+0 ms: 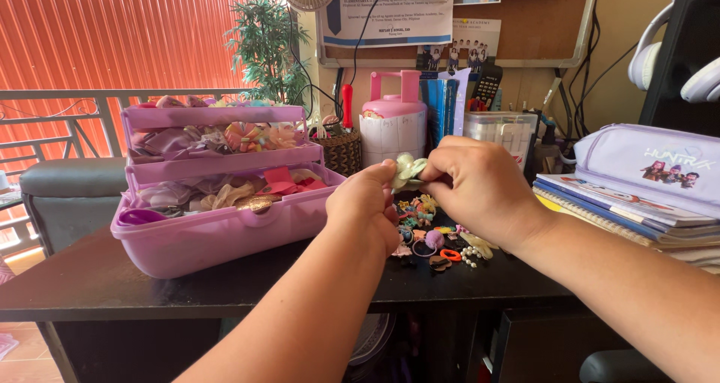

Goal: The person sorts small hair accessories from a pile on a desk into a three-tier pink plastic organizer. They pick up items one by one, briefly inspect them, and place them into the organizer's compartments. The task concludes with the person closing the organizer's lid.

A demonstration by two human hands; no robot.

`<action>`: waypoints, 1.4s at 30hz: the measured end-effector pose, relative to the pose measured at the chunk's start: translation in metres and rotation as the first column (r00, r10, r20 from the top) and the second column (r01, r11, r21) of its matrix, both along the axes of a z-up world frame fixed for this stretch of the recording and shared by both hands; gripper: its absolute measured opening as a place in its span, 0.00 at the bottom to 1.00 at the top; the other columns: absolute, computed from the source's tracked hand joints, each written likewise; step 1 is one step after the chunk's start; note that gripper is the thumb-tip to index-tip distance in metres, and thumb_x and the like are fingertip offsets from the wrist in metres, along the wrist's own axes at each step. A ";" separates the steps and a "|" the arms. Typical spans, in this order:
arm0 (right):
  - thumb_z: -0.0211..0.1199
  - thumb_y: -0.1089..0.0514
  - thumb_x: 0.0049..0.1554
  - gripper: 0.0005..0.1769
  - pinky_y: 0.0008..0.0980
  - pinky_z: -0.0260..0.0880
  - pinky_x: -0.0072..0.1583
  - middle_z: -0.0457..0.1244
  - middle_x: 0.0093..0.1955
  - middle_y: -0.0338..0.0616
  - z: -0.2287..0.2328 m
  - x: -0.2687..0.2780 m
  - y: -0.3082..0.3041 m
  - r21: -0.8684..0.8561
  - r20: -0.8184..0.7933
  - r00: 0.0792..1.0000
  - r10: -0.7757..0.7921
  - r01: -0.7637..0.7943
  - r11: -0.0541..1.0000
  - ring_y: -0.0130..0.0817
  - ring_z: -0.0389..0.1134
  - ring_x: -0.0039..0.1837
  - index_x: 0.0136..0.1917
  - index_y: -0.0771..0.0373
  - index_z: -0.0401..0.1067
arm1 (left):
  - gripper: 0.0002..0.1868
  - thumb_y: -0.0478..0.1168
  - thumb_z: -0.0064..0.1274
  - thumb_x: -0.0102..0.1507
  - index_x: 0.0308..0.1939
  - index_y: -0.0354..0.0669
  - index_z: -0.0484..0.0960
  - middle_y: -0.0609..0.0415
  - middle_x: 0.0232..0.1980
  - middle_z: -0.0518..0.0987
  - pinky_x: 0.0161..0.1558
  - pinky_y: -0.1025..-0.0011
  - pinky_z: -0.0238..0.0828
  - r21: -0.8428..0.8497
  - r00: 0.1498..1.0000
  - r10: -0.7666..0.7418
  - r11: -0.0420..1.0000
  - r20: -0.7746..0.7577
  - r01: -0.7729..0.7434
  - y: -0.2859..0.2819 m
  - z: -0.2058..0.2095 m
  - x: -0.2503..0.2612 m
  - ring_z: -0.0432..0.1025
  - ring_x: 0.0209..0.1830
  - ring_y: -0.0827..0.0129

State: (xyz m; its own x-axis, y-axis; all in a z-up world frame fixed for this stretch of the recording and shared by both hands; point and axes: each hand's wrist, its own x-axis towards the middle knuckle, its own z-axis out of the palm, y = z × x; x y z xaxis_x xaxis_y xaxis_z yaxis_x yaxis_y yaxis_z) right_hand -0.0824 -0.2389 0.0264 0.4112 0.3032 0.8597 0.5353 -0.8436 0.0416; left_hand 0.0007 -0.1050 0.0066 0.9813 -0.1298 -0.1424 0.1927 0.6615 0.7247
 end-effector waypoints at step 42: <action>0.65 0.65 0.52 0.23 0.27 0.74 0.48 0.66 0.56 0.41 -0.051 0.039 -0.070 0.459 -0.436 0.881 0.183 0.044 0.887 0.25 0.73 0.47 0.61 0.62 0.66 | 0.03 0.33 0.63 0.60 0.36 0.37 0.86 0.49 0.30 0.84 0.29 0.74 0.78 0.427 0.496 0.107 0.375 0.862 -0.823 0.212 0.105 0.187 0.79 0.27 0.72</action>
State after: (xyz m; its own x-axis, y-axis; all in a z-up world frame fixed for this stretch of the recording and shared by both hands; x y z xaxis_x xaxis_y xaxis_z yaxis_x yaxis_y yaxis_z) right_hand -0.0435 -0.3094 -0.0245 0.7804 -0.0198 0.6249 0.4544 -0.6685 -0.5887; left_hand 0.1880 0.1073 0.1115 0.6330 0.1873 0.7511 -0.6498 -0.3988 0.6471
